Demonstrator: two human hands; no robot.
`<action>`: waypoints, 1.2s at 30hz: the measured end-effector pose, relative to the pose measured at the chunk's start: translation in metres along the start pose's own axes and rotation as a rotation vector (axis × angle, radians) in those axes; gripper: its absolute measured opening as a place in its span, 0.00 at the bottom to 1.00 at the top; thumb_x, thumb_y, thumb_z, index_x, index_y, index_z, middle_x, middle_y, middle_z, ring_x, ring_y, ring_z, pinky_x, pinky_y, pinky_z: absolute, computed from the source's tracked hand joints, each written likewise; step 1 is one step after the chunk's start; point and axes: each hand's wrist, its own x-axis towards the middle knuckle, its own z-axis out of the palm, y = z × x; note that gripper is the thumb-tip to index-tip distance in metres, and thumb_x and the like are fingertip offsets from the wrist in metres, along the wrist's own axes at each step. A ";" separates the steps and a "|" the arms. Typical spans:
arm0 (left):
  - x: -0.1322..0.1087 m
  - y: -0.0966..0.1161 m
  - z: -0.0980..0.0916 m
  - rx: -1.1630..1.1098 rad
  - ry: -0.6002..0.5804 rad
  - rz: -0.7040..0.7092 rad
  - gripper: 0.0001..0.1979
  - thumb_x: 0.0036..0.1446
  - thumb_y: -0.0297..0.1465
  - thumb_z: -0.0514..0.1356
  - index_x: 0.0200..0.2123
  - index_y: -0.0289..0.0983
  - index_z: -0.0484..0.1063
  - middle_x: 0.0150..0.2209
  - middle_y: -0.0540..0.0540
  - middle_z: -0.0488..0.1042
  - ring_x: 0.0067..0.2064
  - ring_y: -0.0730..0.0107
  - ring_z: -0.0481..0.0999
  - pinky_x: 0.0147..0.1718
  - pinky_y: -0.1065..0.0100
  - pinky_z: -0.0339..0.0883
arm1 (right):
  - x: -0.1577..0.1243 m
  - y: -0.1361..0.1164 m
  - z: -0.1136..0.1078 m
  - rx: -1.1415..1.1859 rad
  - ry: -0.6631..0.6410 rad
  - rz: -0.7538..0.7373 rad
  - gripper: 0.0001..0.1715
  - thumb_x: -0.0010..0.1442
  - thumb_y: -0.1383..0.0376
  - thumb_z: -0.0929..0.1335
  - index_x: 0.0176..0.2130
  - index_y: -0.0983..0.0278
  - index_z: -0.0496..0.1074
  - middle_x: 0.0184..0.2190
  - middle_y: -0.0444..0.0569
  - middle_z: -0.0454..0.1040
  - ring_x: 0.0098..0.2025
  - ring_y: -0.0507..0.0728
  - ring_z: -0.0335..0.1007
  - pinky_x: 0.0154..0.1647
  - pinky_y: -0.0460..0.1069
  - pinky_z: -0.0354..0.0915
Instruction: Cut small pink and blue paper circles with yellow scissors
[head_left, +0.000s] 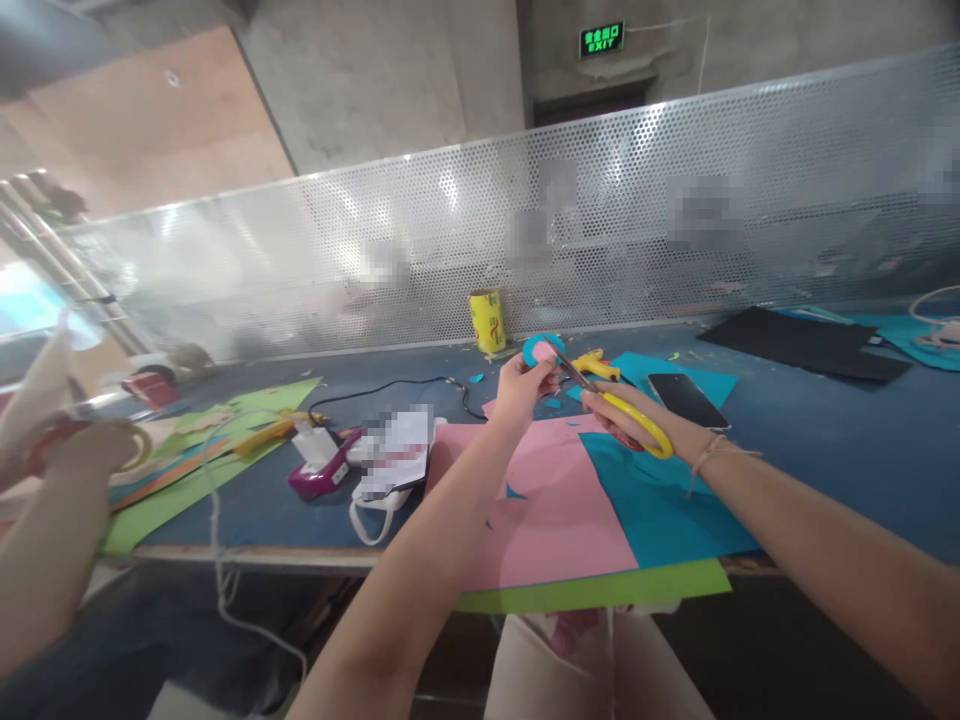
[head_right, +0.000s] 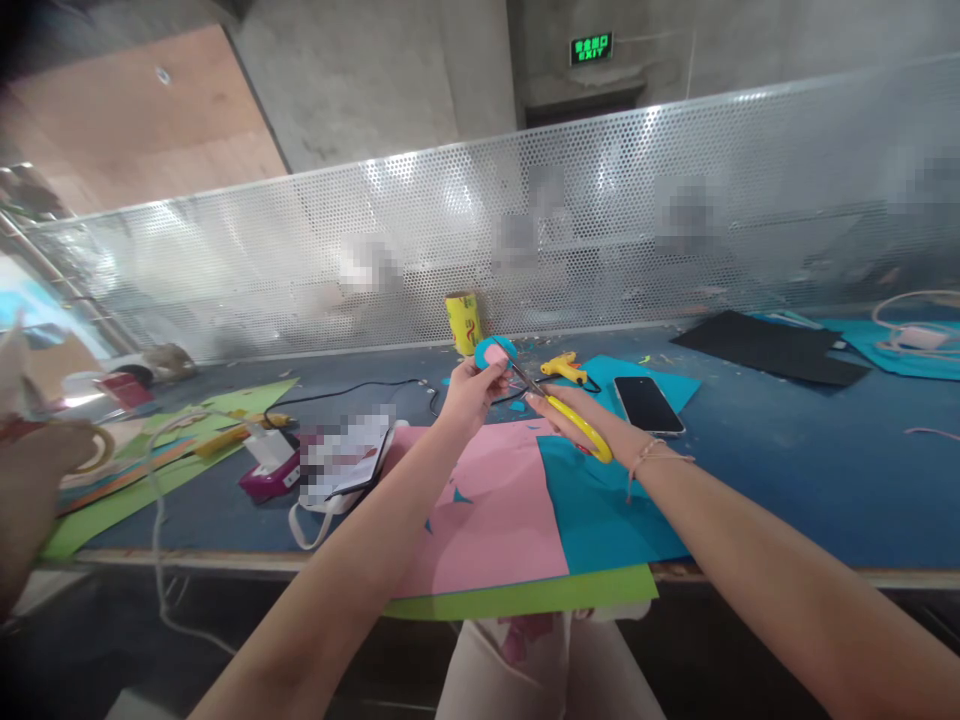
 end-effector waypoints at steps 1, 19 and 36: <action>0.000 0.000 0.000 -0.009 -0.007 -0.008 0.16 0.40 0.34 0.72 0.27 0.34 0.69 0.21 0.51 0.71 0.22 0.78 0.69 0.25 0.72 0.67 | 0.000 0.000 0.000 0.006 0.006 0.007 0.23 0.61 0.46 0.64 0.28 0.61 0.61 0.16 0.37 0.59 0.12 0.46 0.51 0.10 0.42 0.50; -0.003 0.004 0.002 -0.031 -0.033 -0.129 0.08 0.48 0.29 0.66 0.28 0.33 0.69 0.21 0.47 0.74 0.21 0.75 0.71 0.25 0.71 0.67 | 0.006 0.007 0.000 0.109 0.023 -0.005 0.24 0.59 0.44 0.66 0.29 0.61 0.63 0.14 0.37 0.59 0.11 0.47 0.50 0.09 0.44 0.49; -0.003 0.003 0.002 -0.036 -0.067 -0.118 0.12 0.45 0.31 0.69 0.26 0.33 0.69 0.19 0.48 0.72 0.20 0.77 0.69 0.22 0.73 0.64 | 0.005 0.008 0.001 0.105 0.027 0.003 0.27 0.59 0.40 0.63 0.29 0.60 0.61 0.13 0.37 0.58 0.09 0.46 0.49 0.08 0.44 0.49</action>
